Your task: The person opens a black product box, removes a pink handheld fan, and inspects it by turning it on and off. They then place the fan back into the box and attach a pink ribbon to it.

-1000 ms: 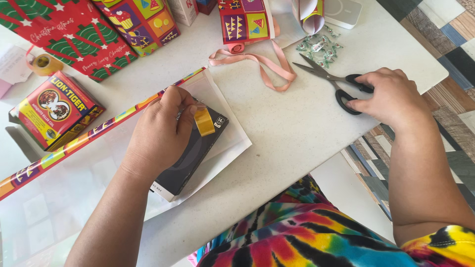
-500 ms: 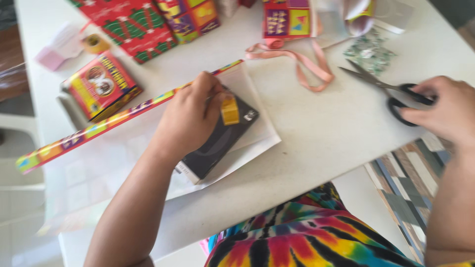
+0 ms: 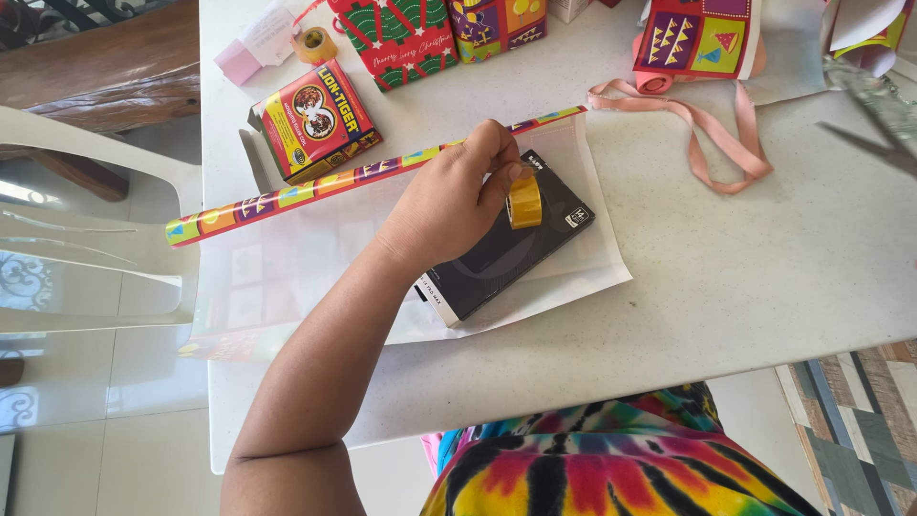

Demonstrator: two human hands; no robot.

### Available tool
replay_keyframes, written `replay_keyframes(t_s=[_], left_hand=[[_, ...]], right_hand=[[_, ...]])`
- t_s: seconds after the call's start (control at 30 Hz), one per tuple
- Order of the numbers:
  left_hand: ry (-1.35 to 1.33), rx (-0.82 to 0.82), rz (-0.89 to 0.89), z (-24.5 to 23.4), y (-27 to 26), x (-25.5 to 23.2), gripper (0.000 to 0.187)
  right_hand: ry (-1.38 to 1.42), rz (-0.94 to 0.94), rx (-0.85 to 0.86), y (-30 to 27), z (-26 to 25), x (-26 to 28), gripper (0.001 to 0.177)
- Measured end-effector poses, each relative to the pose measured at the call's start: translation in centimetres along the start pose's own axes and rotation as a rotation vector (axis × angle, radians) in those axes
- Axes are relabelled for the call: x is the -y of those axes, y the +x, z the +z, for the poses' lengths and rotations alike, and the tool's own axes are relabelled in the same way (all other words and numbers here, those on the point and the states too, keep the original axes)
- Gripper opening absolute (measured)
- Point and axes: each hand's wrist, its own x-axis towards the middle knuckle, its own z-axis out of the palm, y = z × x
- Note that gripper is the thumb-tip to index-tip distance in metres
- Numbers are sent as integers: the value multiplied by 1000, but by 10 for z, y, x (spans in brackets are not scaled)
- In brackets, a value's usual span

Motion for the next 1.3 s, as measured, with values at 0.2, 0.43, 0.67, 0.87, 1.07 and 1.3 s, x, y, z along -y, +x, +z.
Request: replay_keyframes(t_s=[0.2,0.43,0.67,0.87,1.07,1.3], left_hand=[[25,22,-63,-2,-1,2,13],[-20,8,-40,-3,-8,2,14],[39,45,-61,-2,-2,1,15],[2,53,-29,-2,0,-3,14],[-51,38,49,-3,4,-8,14],[32,18,-15,-14,-2,0,16]], right_hand=[[55,-174,0,-2,-11,5,77],[302,22,-34,13,-25,-28,78],[787,379,223,11,-31,-61,90],[1246,210,479,11,-44,-39,95],[668,54,380,6,-46,33,76],[309,-281,251,14,-30,118,91]])
